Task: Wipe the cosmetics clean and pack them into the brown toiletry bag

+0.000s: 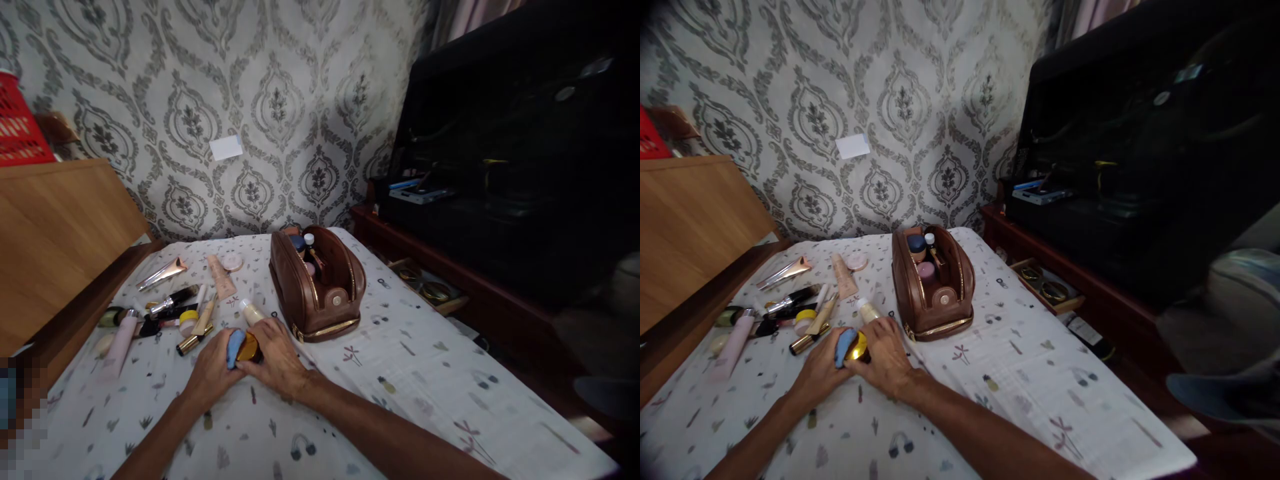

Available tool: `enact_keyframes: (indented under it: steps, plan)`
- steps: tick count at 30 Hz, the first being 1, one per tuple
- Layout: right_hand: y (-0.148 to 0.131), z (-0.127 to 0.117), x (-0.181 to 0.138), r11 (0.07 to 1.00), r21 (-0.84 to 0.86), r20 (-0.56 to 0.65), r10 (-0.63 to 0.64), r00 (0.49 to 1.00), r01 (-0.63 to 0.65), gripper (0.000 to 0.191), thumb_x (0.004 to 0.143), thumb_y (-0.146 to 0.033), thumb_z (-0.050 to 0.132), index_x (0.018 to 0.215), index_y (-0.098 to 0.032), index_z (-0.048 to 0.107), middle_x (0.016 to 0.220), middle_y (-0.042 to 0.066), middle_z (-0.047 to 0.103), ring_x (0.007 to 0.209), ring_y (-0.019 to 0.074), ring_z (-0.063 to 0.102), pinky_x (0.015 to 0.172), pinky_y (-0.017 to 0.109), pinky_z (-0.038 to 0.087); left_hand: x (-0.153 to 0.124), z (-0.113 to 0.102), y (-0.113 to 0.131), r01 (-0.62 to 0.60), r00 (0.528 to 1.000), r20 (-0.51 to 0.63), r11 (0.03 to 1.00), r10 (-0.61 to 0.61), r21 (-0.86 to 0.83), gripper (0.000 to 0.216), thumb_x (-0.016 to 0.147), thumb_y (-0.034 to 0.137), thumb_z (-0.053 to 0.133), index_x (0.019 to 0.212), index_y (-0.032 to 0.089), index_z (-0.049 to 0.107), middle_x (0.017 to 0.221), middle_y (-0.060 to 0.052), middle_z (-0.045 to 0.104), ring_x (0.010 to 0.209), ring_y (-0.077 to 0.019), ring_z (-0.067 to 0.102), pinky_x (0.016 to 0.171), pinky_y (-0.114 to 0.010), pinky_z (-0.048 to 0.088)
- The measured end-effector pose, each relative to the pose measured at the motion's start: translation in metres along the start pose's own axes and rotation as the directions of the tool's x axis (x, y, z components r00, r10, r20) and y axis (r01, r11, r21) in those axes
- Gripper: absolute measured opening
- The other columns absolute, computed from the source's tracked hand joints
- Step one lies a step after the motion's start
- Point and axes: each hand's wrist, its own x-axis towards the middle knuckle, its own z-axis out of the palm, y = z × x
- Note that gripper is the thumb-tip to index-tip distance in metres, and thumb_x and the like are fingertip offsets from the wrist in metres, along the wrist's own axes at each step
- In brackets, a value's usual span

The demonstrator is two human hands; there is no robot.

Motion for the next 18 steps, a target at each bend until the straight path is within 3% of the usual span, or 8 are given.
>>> enact_keyframes:
  steps: [6, 12, 18]
  plan:
    - [0.000, -0.001, -0.001, 0.999, 0.024, -0.027, 0.029, 0.999, -0.029, 0.041, 0.074, -0.040, 0.081, 0.103, -0.017, 0.064, 0.102, 0.009, 0.067, 0.104, 0.0269, 0.057, 0.097, 0.043, 0.044, 0.000, -0.002, 0.003, 0.014, 1.000, -0.011, 0.999, -0.014, 0.034, 0.032, 0.082, 0.045, 0.064, 0.103, 0.022, 0.055, 0.089, -0.005, 0.071, 0.081, -0.0264, 0.069, 0.072, -0.038, 0.054]
    - [0.004, 0.001, -0.002, 0.999, -0.040, -0.031, -0.005, 0.999, 0.004, 0.052, 0.078, -0.040, 0.078, 0.119, -0.014, 0.061, 0.111, 0.013, 0.065, 0.109, 0.0294, 0.055, 0.101, 0.047, 0.042, 0.000, -0.004, -0.005, 0.019, 0.999, -0.031, 0.992, -0.016, 0.122, 0.027, 0.083, 0.048, 0.064, 0.093, 0.024, 0.055, 0.077, -0.001, 0.070, 0.070, -0.0252, 0.069, 0.062, -0.035, 0.053]
    - [0.007, 0.005, 0.001, 0.996, 0.006, -0.032, 0.088, 0.996, -0.088, 0.050, 0.071, -0.043, 0.084, 0.105, -0.014, 0.064, 0.104, 0.012, 0.066, 0.103, 0.0290, 0.056, 0.093, 0.044, 0.047, -0.001, -0.005, -0.014, -0.038, 0.999, -0.024, 0.985, 0.042, 0.166, 0.027, 0.087, 0.047, 0.060, 0.100, 0.023, 0.057, 0.082, -0.003, 0.073, 0.074, -0.0250, 0.071, 0.064, -0.034, 0.054]
